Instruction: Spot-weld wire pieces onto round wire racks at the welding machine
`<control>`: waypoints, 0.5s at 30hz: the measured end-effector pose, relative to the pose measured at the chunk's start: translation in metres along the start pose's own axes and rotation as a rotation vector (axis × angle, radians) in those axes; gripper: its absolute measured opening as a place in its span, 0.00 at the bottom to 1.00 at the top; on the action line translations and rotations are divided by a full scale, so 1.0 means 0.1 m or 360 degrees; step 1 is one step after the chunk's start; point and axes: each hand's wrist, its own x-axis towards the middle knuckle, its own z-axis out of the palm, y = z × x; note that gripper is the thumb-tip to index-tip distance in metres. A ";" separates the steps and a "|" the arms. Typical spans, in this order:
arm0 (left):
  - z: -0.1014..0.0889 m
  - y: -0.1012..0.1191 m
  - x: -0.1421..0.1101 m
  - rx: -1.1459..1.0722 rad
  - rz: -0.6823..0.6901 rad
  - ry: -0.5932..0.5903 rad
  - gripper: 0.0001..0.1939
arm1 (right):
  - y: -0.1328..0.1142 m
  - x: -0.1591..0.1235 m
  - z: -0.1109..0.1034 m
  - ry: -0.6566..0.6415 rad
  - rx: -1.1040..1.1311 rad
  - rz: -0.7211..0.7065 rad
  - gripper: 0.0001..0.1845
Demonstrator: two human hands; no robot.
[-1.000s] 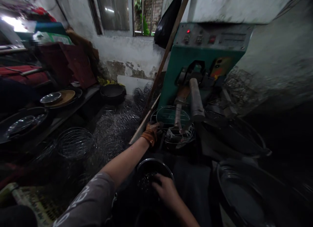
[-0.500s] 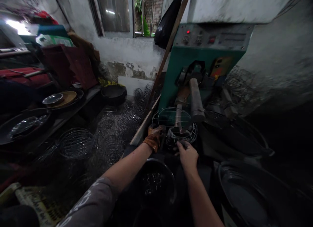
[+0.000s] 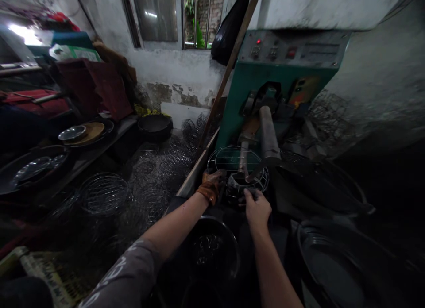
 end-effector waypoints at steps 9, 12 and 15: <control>0.09 -0.03 0.20 0.0079 0.0051 0.0094 0.23 | -0.04 0.23 -0.01 0.0069 -0.0423 -0.0149 0.29; 0.08 -0.05 0.28 0.0103 0.0071 0.0091 0.21 | -0.04 0.24 -0.02 0.0066 -0.0505 -0.0187 0.28; 0.10 -0.08 0.35 0.0103 0.0066 0.0087 0.17 | -0.03 0.24 -0.01 0.0050 -0.0516 -0.0187 0.27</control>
